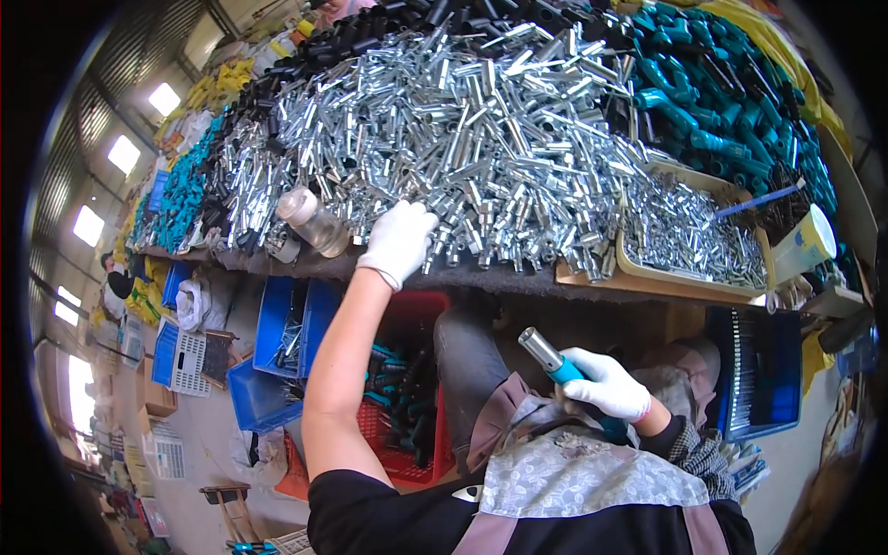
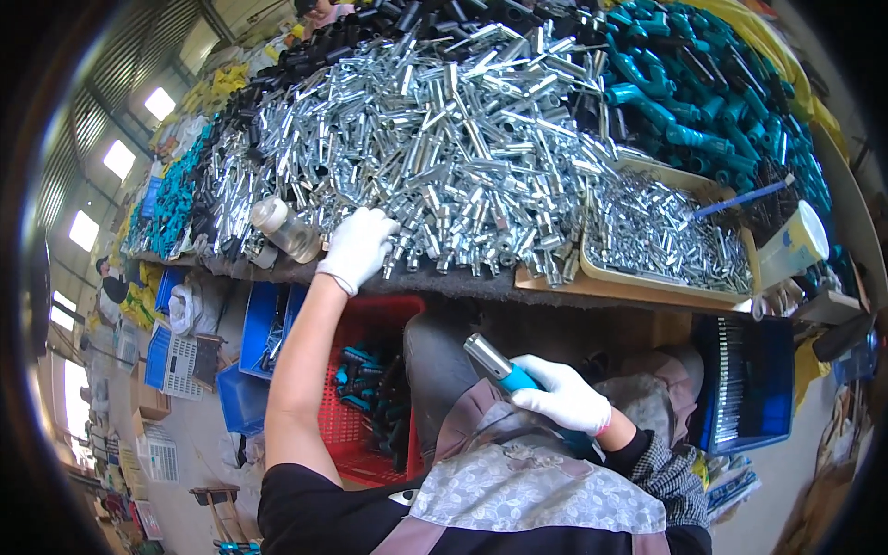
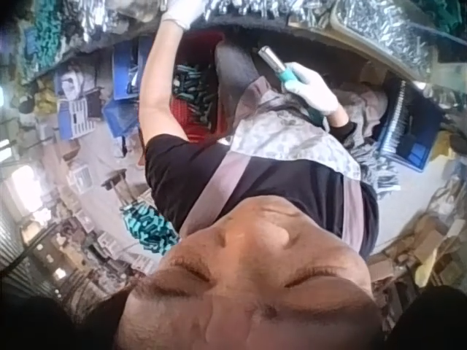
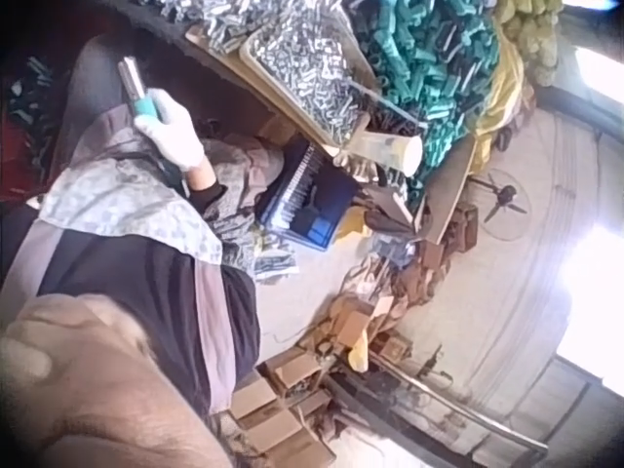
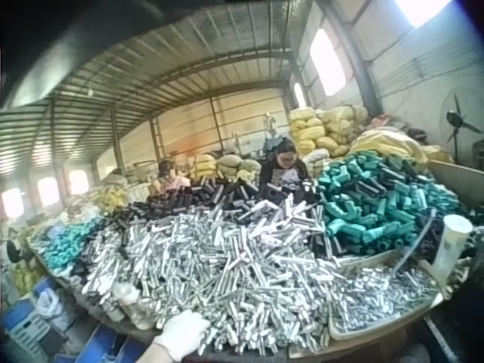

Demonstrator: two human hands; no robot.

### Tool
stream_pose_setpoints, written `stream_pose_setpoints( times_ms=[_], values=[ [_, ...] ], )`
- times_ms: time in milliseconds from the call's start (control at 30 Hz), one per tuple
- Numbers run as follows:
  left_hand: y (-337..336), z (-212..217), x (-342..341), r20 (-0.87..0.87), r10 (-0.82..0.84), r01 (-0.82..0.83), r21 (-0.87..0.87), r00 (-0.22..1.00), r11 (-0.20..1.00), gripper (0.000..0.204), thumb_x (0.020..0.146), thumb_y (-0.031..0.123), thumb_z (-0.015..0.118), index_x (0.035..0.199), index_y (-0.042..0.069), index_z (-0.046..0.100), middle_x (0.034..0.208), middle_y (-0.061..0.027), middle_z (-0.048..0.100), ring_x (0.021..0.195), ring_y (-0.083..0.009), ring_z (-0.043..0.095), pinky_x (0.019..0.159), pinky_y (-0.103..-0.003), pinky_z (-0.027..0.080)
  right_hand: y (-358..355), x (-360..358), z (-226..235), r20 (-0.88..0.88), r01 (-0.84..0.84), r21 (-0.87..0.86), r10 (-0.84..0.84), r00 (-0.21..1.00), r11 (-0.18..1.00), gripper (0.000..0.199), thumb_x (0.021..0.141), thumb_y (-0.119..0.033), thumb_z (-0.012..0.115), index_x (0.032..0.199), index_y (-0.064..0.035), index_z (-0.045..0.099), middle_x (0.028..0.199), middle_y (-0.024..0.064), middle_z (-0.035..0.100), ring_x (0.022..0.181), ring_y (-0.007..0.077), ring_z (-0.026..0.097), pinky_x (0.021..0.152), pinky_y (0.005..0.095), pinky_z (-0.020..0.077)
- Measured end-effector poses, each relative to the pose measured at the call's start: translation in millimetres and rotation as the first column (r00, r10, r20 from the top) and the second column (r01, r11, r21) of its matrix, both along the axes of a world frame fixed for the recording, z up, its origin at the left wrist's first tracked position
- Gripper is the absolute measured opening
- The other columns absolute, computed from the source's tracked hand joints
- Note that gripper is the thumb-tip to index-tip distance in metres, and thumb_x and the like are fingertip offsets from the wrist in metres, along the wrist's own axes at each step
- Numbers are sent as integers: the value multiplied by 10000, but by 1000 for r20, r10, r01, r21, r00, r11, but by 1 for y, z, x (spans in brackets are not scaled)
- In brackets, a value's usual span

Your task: Assembling metal shafts and plastic handles at a workbench in a manufacturing environment.

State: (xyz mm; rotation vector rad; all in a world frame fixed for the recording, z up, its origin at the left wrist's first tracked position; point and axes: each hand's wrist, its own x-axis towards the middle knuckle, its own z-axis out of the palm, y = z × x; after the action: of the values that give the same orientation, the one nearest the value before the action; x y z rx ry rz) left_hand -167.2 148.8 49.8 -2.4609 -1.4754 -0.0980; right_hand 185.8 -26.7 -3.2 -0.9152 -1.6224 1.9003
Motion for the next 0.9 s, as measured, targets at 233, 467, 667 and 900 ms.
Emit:
stream_pose_setpoints(
  times_ms=[233, 467, 667, 900],
  values=[
    [-61, -7, 21, 999, -42, -260, 46, 21, 965, 200, 888, 4, 678, 1084, -25, 647, 915, -55, 650, 774, -148, 631, 675, -262, 510, 2, -1, 9, -58, 154, 100, -149, 987, 983, 578, 934, -250, 670, 1441, -53, 474, 1060, 66, 636, 892, 151, 602, 830, 325, 510],
    [-161, -33, 132, 893, 414, 332, -342, -178, 879, 363, 931, 144, 700, 1227, -42, 602, 1074, -101, 674, 1001, -161, 631, 938, -287, 490, 2, -7, -10, 160, 199, 679, -407, 899, 707, 541, 859, -283, 719, 1344, -87, 577, 1057, 195, 686, 932, 351, 685, 802, 371, 547],
    [-166, -50, 145, 891, 441, 258, -403, -108, 878, 459, 913, 301, 752, 1166, -61, 628, 1001, -90, 679, 918, -151, 627, 853, -282, 493, -14, 2, -17, 244, 208, 750, -555, 795, 628, 489, 835, -267, 734, 1280, -104, 617, 910, 132, 656, 814, 330, 675, 699, 405, 535],
    [-164, -39, 145, 893, 450, 438, -398, -18, 806, 546, 844, 409, 806, 1093, -51, 649, 975, -90, 689, 883, -144, 641, 806, -277, 502, -11, 21, -21, 42, 260, 694, -398, 916, 671, 439, 872, -268, 689, 1265, -82, 626, 904, 152, 659, 779, 292, 675, 689, 375, 526]
  ],
)
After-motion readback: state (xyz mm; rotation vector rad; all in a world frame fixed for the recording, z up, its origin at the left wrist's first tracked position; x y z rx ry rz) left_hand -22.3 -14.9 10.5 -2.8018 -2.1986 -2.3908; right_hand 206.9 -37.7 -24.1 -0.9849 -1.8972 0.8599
